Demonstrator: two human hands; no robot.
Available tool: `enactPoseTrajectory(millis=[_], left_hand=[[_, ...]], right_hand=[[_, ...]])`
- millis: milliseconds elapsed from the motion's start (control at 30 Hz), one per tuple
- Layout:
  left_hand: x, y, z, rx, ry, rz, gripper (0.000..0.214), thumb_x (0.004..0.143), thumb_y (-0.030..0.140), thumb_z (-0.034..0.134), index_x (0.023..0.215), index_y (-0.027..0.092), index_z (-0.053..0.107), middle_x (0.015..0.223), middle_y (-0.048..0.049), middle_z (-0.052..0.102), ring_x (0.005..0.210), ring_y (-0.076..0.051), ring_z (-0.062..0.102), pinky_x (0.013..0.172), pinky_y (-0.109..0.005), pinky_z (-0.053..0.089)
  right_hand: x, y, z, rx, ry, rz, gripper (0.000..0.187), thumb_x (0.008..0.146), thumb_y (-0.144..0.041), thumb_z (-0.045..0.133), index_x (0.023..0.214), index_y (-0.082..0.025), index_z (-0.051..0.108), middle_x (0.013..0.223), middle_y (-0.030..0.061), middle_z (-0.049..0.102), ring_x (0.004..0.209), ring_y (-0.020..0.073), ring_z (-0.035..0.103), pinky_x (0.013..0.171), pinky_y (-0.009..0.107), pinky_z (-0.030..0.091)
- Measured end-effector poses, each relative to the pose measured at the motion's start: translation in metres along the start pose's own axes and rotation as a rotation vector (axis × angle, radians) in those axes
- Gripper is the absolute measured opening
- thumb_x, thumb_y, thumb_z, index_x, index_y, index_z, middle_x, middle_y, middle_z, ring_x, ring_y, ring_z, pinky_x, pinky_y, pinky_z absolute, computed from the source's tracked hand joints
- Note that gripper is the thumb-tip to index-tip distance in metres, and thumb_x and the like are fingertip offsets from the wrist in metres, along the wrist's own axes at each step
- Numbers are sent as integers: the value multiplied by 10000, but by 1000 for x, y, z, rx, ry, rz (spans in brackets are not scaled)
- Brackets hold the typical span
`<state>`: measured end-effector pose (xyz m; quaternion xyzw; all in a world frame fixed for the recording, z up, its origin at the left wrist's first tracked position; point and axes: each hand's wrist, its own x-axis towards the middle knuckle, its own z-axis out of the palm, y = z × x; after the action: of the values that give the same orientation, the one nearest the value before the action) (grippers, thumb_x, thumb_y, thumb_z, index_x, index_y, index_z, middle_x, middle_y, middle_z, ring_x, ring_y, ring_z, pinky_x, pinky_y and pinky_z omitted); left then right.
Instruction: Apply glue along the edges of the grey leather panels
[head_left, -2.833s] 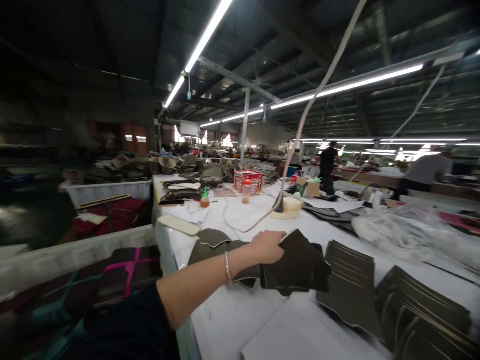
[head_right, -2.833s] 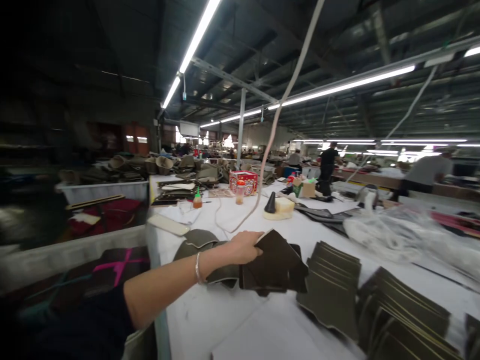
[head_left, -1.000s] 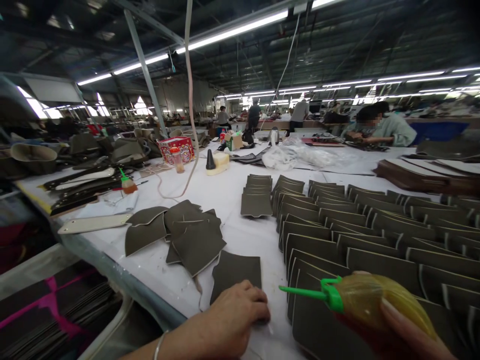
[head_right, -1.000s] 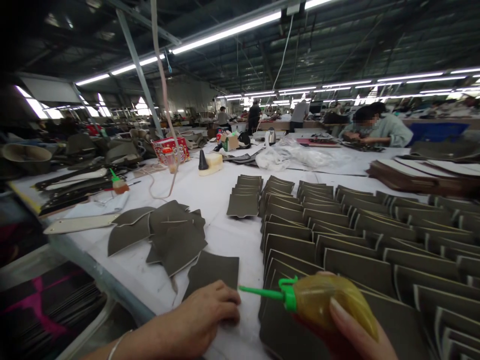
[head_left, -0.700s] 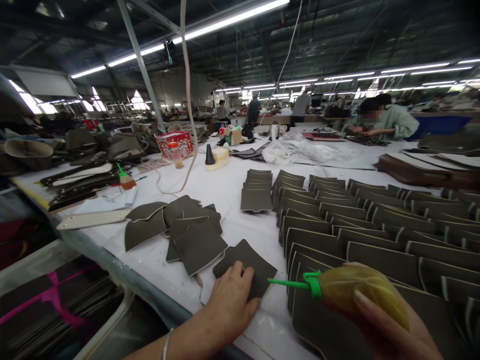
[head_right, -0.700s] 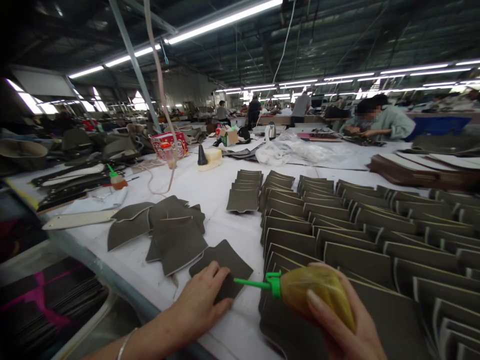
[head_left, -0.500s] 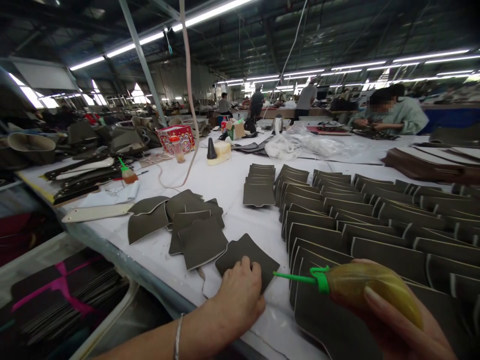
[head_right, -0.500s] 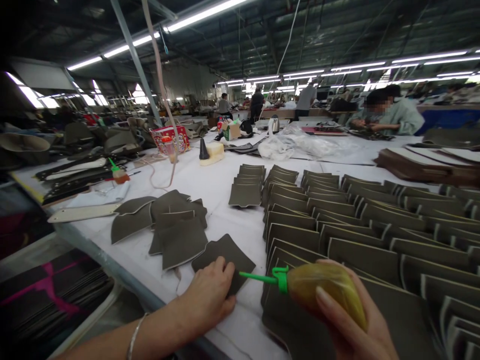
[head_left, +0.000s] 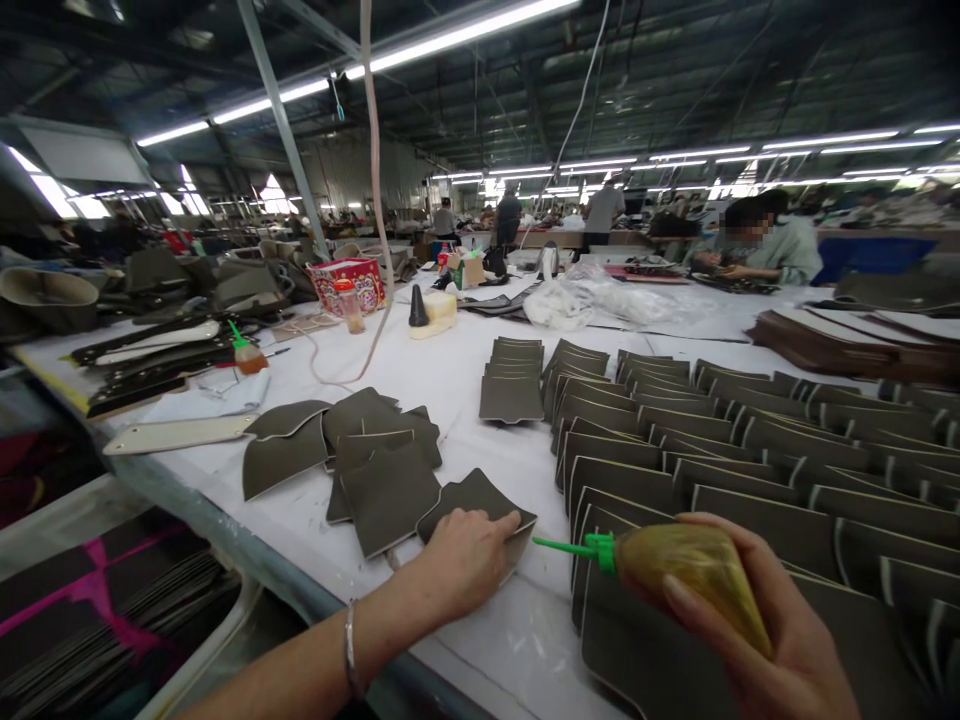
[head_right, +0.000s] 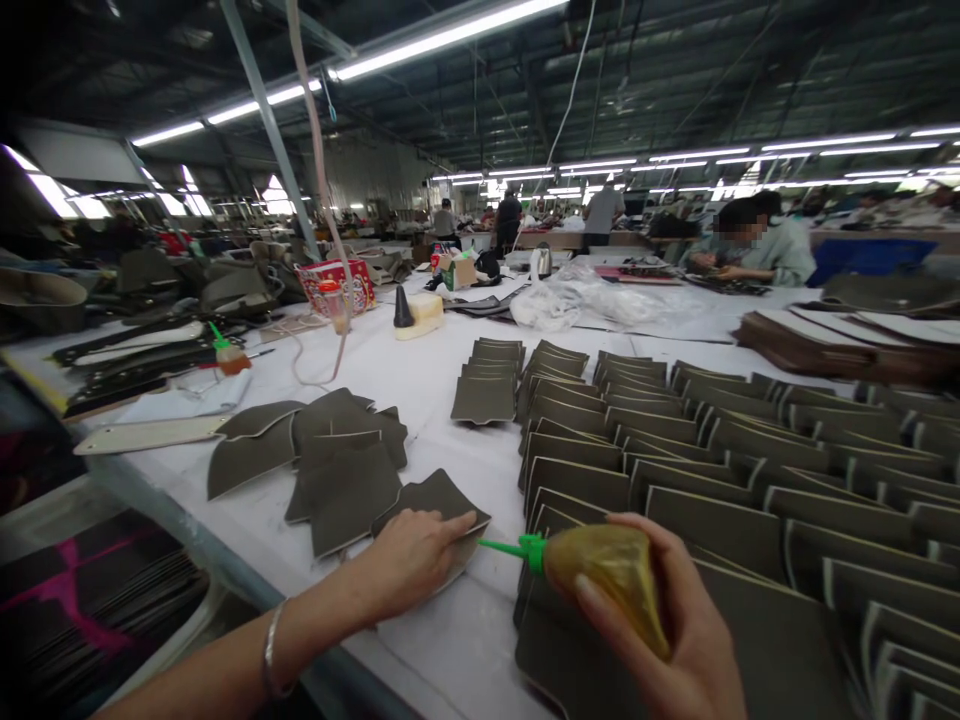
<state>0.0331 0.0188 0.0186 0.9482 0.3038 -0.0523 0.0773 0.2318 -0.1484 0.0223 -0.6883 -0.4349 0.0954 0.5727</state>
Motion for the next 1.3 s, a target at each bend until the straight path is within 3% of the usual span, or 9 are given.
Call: enactPoseTrajectory(millis=[200, 567, 833, 1000, 1167, 1300], left_hand=[[5, 0, 3, 1, -3, 35, 495, 861, 158, 388, 1332, 254, 505, 842, -95, 716, 775, -283, 703, 698, -382, 544], [4, 1, 7, -43, 23, -3, 483, 876, 258, 413, 1353, 260, 494, 915, -125, 699, 803, -320, 688, 687, -444, 551], [4, 1, 9, -52, 27, -23, 484, 903, 321, 418, 1375, 253, 498, 961, -131, 693, 836, -312, 683, 723, -440, 553], [3, 2, 6, -50, 1, -21, 501, 918, 338, 393, 1404, 244, 470, 966, -139, 690, 844, -322, 684, 731, -454, 550], [2, -1, 1, -61, -17, 16, 465, 940, 322, 335, 1366, 227, 494, 929, -128, 688, 831, -311, 689, 740, -451, 549], [1, -3, 0, -56, -21, 43, 439, 942, 309, 319, 1323, 233, 523, 880, -113, 686, 803, -305, 690, 721, -440, 547]], right_hand=[[6, 0, 15, -258, -109, -207, 426, 837, -492, 672, 1201, -320, 532, 1076, 14, 649, 853, 199, 683, 720, 224, 558], [13, 8, 26, -377, -233, -411, 402, 874, -401, 638, 1236, -307, 492, 1157, 25, 619, 977, 206, 655, 820, 253, 535], [15, 10, 24, -388, -215, -332, 427, 858, -444, 662, 1229, -310, 501, 1120, 26, 637, 918, 223, 670, 809, 296, 549], [13, 7, 24, -338, -246, -270, 416, 859, -468, 668, 1209, -310, 509, 1089, 8, 643, 859, 194, 675, 720, 246, 549], [13, 6, 23, -334, -161, -236, 396, 862, -487, 654, 1183, -297, 523, 1045, 4, 634, 814, 191, 659, 738, 266, 533], [11, 6, 23, -303, -228, -237, 388, 863, -481, 657, 1181, -305, 520, 1034, -8, 642, 804, 177, 663, 685, 234, 526]])
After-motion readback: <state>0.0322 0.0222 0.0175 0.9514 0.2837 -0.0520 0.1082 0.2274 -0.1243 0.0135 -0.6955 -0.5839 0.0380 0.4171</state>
